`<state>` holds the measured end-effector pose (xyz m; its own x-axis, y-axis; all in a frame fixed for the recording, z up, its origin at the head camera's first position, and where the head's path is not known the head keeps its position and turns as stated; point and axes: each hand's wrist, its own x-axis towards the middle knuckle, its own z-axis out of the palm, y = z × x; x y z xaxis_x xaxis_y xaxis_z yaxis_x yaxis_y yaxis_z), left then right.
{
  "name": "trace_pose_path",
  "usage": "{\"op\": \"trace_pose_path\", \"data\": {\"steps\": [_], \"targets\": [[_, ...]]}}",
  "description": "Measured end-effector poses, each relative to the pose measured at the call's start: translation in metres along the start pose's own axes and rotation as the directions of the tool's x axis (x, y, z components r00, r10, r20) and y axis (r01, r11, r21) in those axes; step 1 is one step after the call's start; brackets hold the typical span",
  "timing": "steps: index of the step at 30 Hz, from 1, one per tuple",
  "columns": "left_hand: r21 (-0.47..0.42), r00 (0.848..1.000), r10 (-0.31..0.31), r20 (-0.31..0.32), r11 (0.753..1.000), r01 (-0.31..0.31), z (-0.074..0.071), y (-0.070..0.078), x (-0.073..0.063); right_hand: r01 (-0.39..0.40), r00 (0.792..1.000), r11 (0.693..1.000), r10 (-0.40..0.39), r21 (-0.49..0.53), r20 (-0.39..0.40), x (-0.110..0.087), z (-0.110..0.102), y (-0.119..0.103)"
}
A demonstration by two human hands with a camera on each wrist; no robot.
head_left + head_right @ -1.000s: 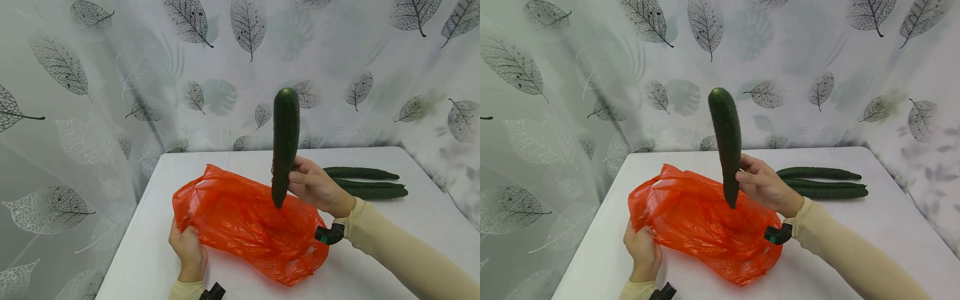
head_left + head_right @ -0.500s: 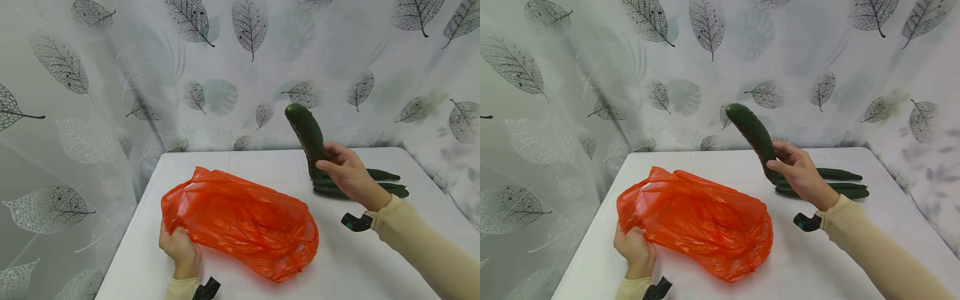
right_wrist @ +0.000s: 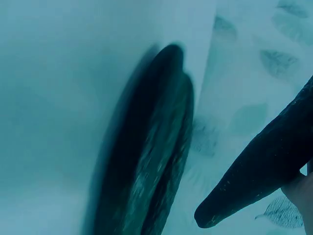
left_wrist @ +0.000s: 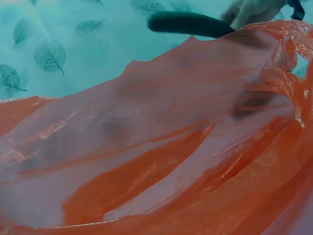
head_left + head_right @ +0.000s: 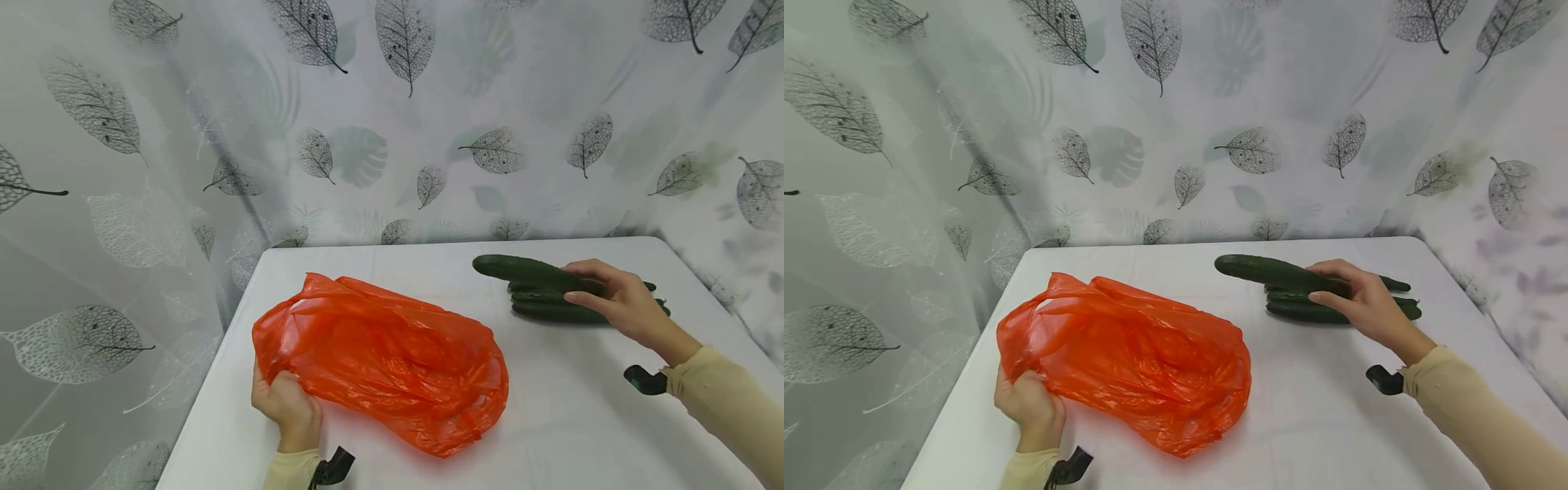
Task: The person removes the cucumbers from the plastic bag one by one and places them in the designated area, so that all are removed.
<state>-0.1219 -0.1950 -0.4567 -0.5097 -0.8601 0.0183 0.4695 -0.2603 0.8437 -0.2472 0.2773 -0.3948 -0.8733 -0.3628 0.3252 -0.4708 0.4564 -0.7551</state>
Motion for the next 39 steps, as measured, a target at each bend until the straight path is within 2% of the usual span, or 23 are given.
{"op": "trace_pose_path", "data": {"steps": [4, 10, 17, 23, 28, 31, 39], "targets": [[0.000, 1.000, -0.002, 0.002, 1.000, 0.002, -0.001, -0.002, 0.000, 0.061, 0.998, 0.987, -0.060, -0.149, 0.016, -0.011, -0.009, 0.022], [0.004, 1.000, -0.010, -0.009, 1.000, 0.010, -0.003, -0.006, 0.002, 0.098, 0.994, 0.949, -0.082, -0.299, 0.066, -0.033, -0.018, 0.049], [-0.016, 1.000, -0.019, -0.011, 1.000, 0.019, -0.002, -0.008, 0.004, 0.094, 0.994, 0.924, -0.068, -0.372, 0.083, -0.052, -0.024, 0.073], [0.020, 1.000, -0.023, -0.006, 1.000, 0.023, -0.002, -0.009, 0.003, 0.099, 0.993, 0.890, -0.059, -0.445, 0.103, -0.063, -0.027, 0.086], [0.083, 0.999, -0.047, -0.025, 0.995, 0.049, -0.002, -0.010, 0.002, 0.131, 0.990, 0.893, -0.091, -0.431, 0.112, -0.066, -0.024, 0.093], [0.114, 0.997, -0.064, -0.036, 0.991, 0.067, -0.002, -0.010, 0.001, 0.124, 0.991, 0.893, -0.090, -0.433, 0.099, -0.066, -0.023, 0.096], [0.100, 0.998, -0.056, -0.029, 0.993, 0.059, -0.002, -0.013, 0.000, 0.131, 0.991, 0.862, -0.094, -0.490, 0.100, -0.066, -0.020, 0.102]]}}
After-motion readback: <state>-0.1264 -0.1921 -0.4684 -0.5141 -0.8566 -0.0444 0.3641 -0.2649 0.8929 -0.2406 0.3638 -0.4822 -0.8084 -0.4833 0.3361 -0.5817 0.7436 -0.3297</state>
